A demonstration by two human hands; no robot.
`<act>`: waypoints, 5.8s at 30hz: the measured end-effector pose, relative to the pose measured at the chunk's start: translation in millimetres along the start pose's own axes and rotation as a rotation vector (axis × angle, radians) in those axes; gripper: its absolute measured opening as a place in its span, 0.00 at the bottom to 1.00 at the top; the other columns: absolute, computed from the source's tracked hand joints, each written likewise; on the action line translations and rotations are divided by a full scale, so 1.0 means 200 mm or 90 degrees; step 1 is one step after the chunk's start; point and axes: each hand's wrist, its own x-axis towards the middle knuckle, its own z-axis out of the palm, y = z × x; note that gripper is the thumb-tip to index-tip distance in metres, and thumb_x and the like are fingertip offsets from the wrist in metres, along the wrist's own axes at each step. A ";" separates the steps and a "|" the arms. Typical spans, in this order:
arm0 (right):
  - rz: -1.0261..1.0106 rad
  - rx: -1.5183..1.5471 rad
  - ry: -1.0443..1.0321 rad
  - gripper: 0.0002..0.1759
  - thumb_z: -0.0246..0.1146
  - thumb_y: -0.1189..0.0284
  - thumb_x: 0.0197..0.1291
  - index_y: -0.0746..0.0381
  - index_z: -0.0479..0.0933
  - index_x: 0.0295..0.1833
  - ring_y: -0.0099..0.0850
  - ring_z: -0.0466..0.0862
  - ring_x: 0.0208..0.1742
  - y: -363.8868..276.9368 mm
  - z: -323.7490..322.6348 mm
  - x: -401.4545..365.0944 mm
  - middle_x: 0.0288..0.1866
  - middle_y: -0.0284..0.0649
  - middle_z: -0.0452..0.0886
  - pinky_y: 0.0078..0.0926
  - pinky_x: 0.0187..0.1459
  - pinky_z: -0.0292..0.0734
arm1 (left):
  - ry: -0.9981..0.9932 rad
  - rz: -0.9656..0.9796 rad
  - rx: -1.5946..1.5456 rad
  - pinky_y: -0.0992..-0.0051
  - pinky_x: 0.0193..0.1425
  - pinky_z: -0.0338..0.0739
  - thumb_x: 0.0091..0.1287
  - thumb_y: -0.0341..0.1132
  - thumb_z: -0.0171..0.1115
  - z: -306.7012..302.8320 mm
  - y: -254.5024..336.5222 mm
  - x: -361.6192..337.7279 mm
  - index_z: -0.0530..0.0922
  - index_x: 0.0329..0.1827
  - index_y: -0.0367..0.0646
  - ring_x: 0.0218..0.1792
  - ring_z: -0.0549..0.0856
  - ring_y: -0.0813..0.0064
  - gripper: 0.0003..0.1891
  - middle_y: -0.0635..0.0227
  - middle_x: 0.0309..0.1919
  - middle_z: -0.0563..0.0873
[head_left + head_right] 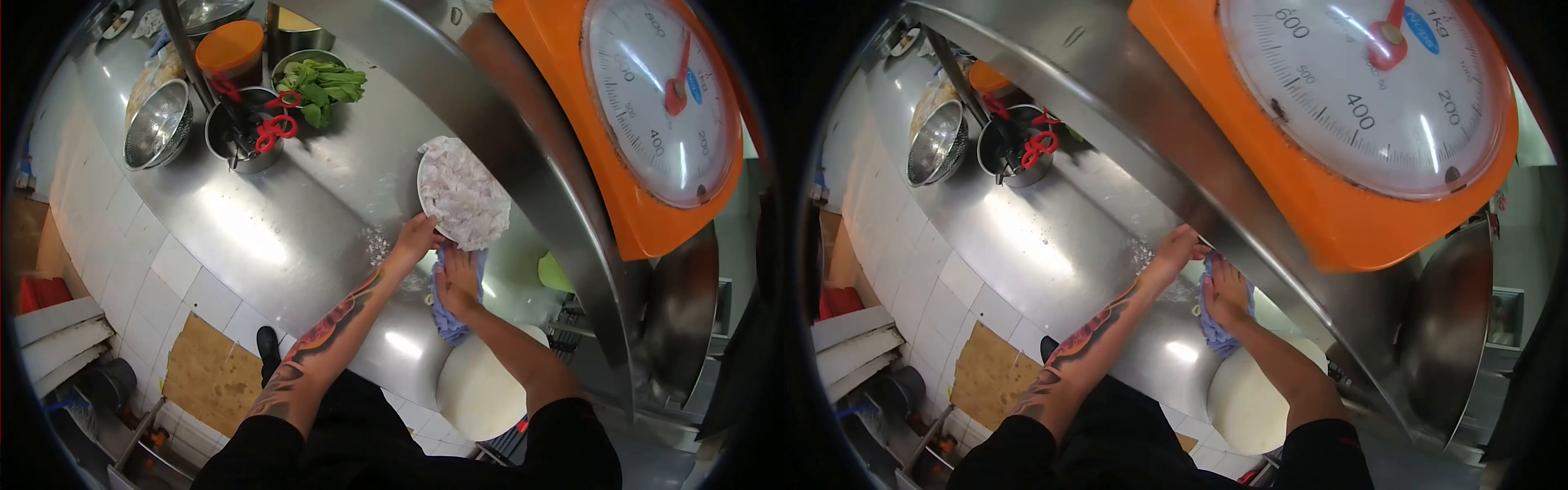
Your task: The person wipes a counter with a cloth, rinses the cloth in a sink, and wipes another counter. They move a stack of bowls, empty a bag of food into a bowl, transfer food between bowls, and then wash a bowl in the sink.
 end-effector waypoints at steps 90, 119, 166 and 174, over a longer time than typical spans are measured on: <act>0.006 0.025 0.031 0.35 0.50 0.64 0.65 0.67 0.58 0.75 0.49 0.52 0.81 -1.12 0.32 0.77 0.81 0.52 0.53 0.59 0.76 0.44 | -0.126 0.382 0.974 0.62 0.78 0.58 0.62 0.31 0.54 -0.79 -0.11 -1.27 0.79 0.57 0.45 0.75 0.65 0.69 0.19 0.67 0.72 0.70; 0.013 0.542 0.118 0.39 0.46 0.88 0.49 0.62 0.71 0.70 0.35 0.75 0.70 0.30 0.60 2.57 0.69 0.47 0.75 0.25 0.70 0.64 | 0.156 0.450 0.949 0.64 0.76 0.61 0.62 0.26 0.55 -0.32 0.30 0.46 0.80 0.57 0.42 0.72 0.69 0.63 0.19 0.63 0.65 0.77; -0.300 0.271 0.010 0.41 0.48 0.88 0.45 0.56 0.73 0.69 0.40 0.66 0.76 -1.39 0.42 0.94 0.72 0.38 0.72 0.48 0.77 0.50 | 0.197 0.514 0.827 0.68 0.58 0.79 0.55 0.27 0.60 -0.64 -0.33 -1.14 0.84 0.45 0.40 0.54 0.84 0.64 0.14 0.62 0.50 0.87; -0.420 0.558 -0.050 0.38 0.49 0.87 0.47 0.61 0.72 0.68 0.44 0.67 0.75 -2.39 0.66 0.67 0.70 0.46 0.73 0.48 0.77 0.50 | 0.590 0.435 0.670 0.65 0.54 0.82 0.42 0.13 0.51 -1.40 -0.24 -1.97 0.86 0.35 0.39 0.46 0.88 0.59 0.21 0.57 0.42 0.90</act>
